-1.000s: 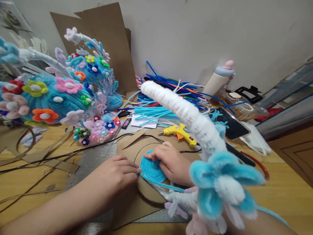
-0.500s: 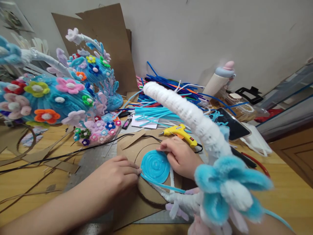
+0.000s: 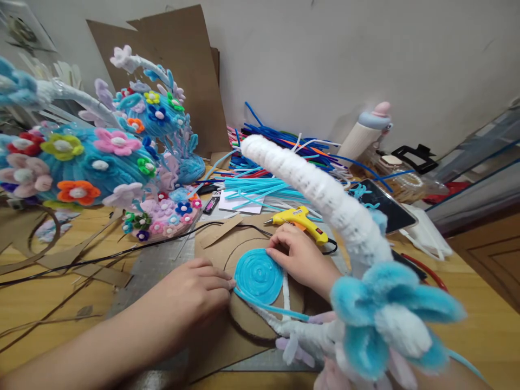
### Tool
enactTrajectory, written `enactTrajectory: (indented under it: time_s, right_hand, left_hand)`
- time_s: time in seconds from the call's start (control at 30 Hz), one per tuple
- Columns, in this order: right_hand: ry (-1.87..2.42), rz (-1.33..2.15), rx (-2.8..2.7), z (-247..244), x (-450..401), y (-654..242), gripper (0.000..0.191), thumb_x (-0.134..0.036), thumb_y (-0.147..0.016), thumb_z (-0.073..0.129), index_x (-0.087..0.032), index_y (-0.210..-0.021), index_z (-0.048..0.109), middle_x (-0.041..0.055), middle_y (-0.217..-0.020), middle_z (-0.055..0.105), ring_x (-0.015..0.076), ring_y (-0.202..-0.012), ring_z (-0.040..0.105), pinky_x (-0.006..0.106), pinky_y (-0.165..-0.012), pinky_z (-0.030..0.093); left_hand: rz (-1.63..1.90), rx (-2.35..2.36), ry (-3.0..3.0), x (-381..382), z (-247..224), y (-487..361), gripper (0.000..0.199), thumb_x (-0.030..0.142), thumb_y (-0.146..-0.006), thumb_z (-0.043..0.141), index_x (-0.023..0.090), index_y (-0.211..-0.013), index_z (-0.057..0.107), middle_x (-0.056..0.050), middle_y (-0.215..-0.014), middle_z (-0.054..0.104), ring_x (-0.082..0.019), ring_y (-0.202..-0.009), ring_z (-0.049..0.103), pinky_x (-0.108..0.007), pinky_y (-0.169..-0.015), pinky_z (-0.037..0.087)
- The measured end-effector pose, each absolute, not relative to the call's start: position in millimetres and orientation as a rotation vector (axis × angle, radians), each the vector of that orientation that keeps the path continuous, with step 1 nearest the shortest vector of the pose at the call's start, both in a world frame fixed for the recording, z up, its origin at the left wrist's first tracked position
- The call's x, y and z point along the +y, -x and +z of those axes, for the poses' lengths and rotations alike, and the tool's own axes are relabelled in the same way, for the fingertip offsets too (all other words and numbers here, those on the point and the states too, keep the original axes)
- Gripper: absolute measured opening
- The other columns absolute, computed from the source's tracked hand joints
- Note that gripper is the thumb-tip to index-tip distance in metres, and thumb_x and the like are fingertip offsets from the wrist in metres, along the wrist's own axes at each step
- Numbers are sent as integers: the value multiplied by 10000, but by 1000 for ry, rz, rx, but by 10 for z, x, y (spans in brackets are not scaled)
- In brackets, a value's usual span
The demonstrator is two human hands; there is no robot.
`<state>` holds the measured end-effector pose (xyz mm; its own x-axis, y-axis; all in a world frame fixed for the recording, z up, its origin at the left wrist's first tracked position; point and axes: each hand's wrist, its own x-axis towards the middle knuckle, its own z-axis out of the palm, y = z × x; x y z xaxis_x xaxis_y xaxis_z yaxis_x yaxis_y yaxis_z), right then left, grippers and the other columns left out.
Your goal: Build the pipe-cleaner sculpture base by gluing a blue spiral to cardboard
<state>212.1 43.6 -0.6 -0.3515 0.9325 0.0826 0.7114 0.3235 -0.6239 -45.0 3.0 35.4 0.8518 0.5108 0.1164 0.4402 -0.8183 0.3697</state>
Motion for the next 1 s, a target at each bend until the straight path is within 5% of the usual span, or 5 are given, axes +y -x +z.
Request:
enactTrajectory:
  time_s: [0.3,0.67,1.0]
  right_hand:
    - [1471,744,-2172,-6,476,-2056,140,-266,-823,583,-184,-711,569,10,-764,559,153,-727,519,281,-641,409]
    - [1393,834,-2180,60,441,-2127,99,-242,-875,556,-203,-816,626,18,-848,638,171,-824,583,319,-759,449]
    - [1461,740,-2190,34,415,-2077,92,-227,-847,555,-187,-788,613,18,-797,632,162,-749,576,287,-661,446]
  left_hand:
    - [303,691,-2690,47,353,454,137,125,-874,536,179,-785,625,-43,-839,705,-191,-856,647,-343,-847,445]
    - [304,693,-2688,38,363,456,136,120,-875,543,177,-774,616,-46,-851,707,-192,-867,650,-345,-845,450]
    - [304,702,-2696,32,360,453,123,123,-874,549,175,-788,622,-49,-856,708,-194,-865,649,-350,-856,446]
